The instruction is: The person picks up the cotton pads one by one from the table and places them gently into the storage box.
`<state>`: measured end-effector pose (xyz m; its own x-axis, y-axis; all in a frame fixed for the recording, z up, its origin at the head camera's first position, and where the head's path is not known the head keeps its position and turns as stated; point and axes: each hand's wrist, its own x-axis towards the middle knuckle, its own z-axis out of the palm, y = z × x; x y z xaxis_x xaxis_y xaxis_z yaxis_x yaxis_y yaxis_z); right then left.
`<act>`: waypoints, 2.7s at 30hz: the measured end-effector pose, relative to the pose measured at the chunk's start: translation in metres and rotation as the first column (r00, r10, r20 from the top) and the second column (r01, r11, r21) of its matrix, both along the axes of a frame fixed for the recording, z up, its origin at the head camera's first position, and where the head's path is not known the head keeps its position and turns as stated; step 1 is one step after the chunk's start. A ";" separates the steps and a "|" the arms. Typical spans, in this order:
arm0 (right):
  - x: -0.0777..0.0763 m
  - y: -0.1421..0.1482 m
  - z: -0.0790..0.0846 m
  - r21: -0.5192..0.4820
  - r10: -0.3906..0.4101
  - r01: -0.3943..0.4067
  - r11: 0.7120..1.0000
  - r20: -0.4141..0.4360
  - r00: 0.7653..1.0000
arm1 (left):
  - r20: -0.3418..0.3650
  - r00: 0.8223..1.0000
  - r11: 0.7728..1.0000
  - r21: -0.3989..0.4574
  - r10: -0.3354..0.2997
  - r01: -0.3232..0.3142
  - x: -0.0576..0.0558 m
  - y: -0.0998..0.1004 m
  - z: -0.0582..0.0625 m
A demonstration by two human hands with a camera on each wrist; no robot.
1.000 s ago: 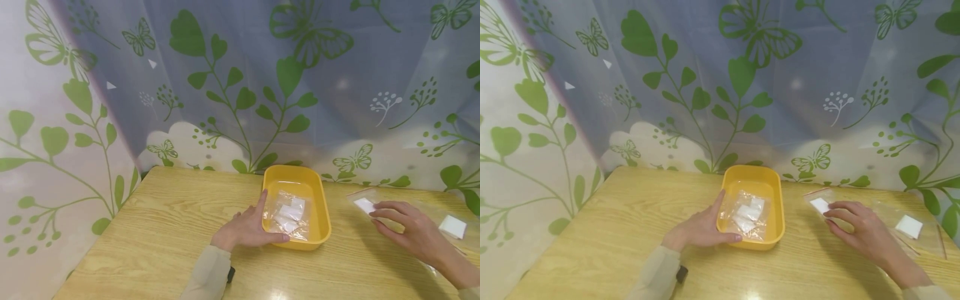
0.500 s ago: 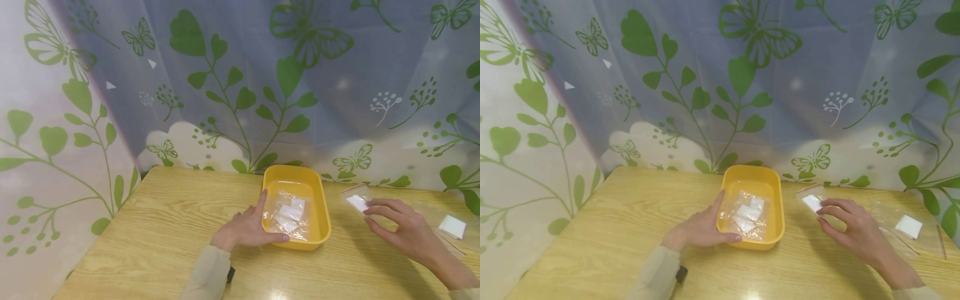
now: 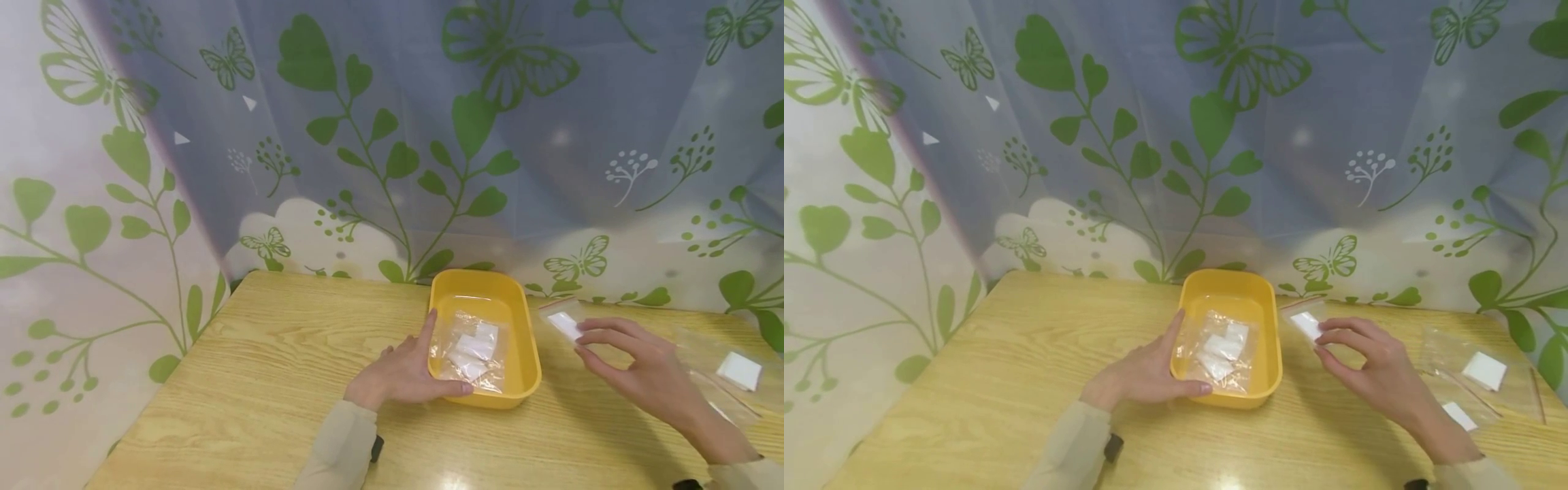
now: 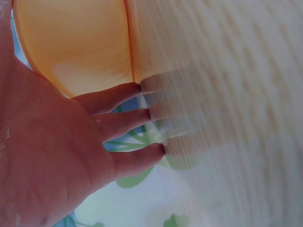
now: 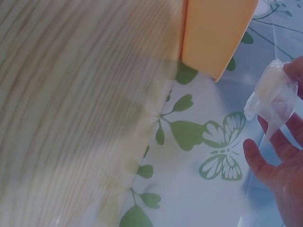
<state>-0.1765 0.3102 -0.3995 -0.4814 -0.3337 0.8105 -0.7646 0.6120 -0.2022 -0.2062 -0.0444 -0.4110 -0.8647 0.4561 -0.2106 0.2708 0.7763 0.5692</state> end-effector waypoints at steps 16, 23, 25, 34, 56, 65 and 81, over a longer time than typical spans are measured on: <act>-0.004 -0.016 0.000 -0.051 0.074 -0.072 0.996 0.034 0.997 | 0.010 1.000 1.000 -0.013 -0.003 0.003 0.001 0.000 0.001; -0.007 -0.027 0.002 -0.064 0.095 -0.092 0.994 0.057 0.994 | 0.014 1.000 1.000 -0.005 -0.012 0.012 0.000 0.000 0.001; -0.008 -0.031 0.003 -0.064 0.101 -0.097 0.993 0.064 0.993 | 0.014 1.000 1.000 -0.006 -0.013 0.013 0.000 0.000 0.001; -0.018 -0.050 0.001 -0.092 0.167 -0.163 0.982 0.034 0.985 | 0.013 1.000 1.000 -0.004 -0.012 0.012 0.001 0.001 0.003; -0.032 -0.091 0.003 -0.082 0.116 -0.107 0.991 0.116 0.986 | 0.037 0.999 1.000 0.002 0.019 -0.019 0.003 0.000 0.002; -0.039 -0.099 -0.002 -0.064 0.090 -0.082 0.995 0.143 0.986 | 0.026 1.000 1.000 -0.004 0.017 -0.017 0.001 0.001 0.000; -0.040 -0.105 -0.005 -0.047 0.050 -0.045 0.998 0.104 0.993 | 0.031 0.999 1.000 -0.009 0.022 -0.022 0.002 0.001 0.001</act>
